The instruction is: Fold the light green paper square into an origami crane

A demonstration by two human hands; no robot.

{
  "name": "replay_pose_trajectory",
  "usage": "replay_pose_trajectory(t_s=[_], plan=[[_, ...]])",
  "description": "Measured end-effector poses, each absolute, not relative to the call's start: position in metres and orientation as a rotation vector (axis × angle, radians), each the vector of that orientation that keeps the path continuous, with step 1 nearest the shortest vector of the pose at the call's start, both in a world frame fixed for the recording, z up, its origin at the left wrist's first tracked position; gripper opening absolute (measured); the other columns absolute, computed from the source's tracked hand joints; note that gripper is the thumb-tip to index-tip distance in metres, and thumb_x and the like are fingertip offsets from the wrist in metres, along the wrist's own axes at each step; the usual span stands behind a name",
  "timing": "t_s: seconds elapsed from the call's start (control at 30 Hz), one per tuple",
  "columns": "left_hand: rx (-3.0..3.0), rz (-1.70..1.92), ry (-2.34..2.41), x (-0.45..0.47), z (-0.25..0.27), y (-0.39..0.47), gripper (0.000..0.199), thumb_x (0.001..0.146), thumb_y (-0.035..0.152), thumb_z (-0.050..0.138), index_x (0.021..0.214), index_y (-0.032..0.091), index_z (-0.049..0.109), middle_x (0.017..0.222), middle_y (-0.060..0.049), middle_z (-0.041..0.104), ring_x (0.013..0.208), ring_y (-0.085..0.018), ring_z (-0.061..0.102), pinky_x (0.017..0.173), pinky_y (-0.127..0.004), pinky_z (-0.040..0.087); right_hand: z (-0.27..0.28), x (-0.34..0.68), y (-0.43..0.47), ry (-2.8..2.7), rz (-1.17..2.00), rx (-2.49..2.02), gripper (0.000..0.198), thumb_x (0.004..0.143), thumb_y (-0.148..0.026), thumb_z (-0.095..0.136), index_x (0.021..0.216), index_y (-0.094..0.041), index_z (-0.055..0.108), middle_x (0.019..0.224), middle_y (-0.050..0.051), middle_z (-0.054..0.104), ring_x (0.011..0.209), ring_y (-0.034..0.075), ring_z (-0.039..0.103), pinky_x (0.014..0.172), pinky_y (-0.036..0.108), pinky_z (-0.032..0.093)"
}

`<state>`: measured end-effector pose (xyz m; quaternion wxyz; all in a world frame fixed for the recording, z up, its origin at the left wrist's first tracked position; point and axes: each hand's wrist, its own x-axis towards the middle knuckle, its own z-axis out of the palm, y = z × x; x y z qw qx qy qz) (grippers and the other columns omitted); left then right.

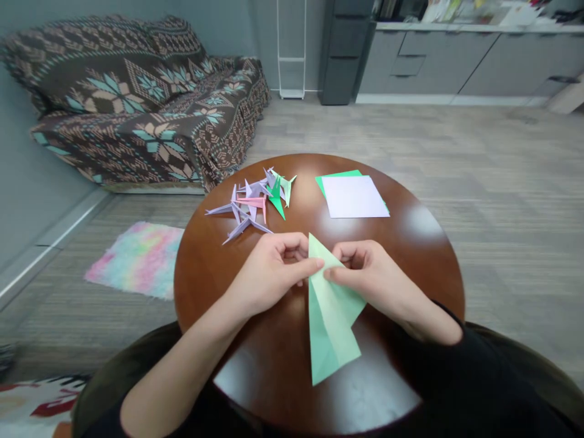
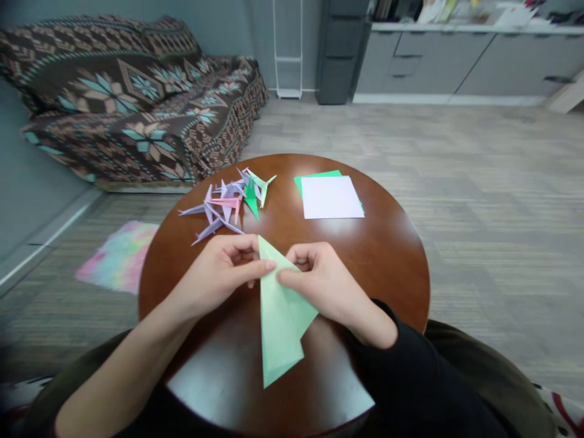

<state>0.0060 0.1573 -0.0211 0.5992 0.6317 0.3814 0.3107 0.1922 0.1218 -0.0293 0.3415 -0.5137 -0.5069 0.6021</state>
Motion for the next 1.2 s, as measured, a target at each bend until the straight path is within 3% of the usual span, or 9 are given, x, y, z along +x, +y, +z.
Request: replay_pose_trajectory(t_s=[0.17, 0.3, 0.6, 0.77, 0.97, 1.2], plan=[[1.459, 0.726, 0.905, 0.006, -0.022, 0.157, 0.017, 0.079, 0.023, 0.074, 0.070, 0.011, 0.065, 0.059, 0.003, 0.057, 0.054, -0.007, 0.048, 0.051, -0.019, 0.035, -0.029, 0.194, 0.123, -1.365, 1.562, -1.388, 0.013, 0.072, -0.018, 0.065, 0.064, -0.016, 0.055, 0.056, -0.006, 0.048, 0.049, 0.007, 0.041, 0.046, 0.020, 0.028], [1.431, 0.759, 0.933, 0.004, -0.024, 0.159, 0.019, 0.078, 0.026, 0.076, 0.074, 0.011, 0.066, 0.063, 0.002, 0.060, 0.055, -0.007, 0.048, 0.051, -0.019, 0.037, -0.032, 0.194, 0.123, -1.367, 1.647, -1.369, 0.006, 0.073, -0.020, 0.065, 0.071, -0.015, 0.062, 0.060, -0.003, 0.057, 0.051, 0.009, 0.048, 0.048, 0.021, 0.033], [1.328, 0.804, 0.892, 0.004, -0.023, 0.160, 0.016, 0.078, 0.026, 0.075, 0.080, 0.014, 0.065, 0.068, 0.003, 0.058, 0.054, -0.007, 0.046, 0.048, -0.017, 0.036, -0.024, 0.195, 0.121, -1.358, 1.702, -1.271, 0.012, 0.077, -0.024, 0.067, 0.083, -0.014, 0.071, 0.075, 0.002, 0.070, 0.066, 0.016, 0.062, 0.058, 0.024, 0.044], [1.286, 0.857, 0.888, 0.004, -0.024, 0.160, 0.013, 0.076, 0.022, 0.075, 0.081, 0.015, 0.065, 0.069, 0.002, 0.061, 0.057, -0.008, 0.051, 0.051, -0.018, 0.040, -0.022, 0.196, 0.120, -1.386, 1.680, -1.266, 0.012, 0.078, -0.022, 0.068, 0.085, -0.014, 0.072, 0.077, 0.001, 0.070, 0.067, 0.016, 0.061, 0.060, 0.025, 0.045], [1.302, 0.734, 0.792, 0.006, -0.021, 0.156, 0.019, 0.075, 0.015, 0.073, 0.094, 0.013, 0.073, 0.089, -0.003, 0.074, 0.083, -0.018, 0.067, 0.076, -0.026, 0.053, -0.018, 0.195, 0.118, -1.381, 1.600, -1.324, 0.015, 0.077, -0.024, 0.070, 0.086, -0.013, 0.073, 0.077, 0.002, 0.070, 0.066, 0.015, 0.060, 0.058, 0.024, 0.044], [1.351, 0.667, 0.839, 0.007, -0.019, 0.156, 0.018, 0.072, 0.013, 0.070, 0.088, 0.012, 0.076, 0.081, -0.003, 0.076, 0.079, -0.020, 0.070, 0.073, -0.027, 0.055, -0.016, 0.193, 0.116, -1.450, 1.526, -1.391, 0.013, 0.077, -0.024, 0.067, 0.079, -0.012, 0.070, 0.067, 0.001, 0.063, 0.059, 0.013, 0.053, 0.053, 0.023, 0.040]])
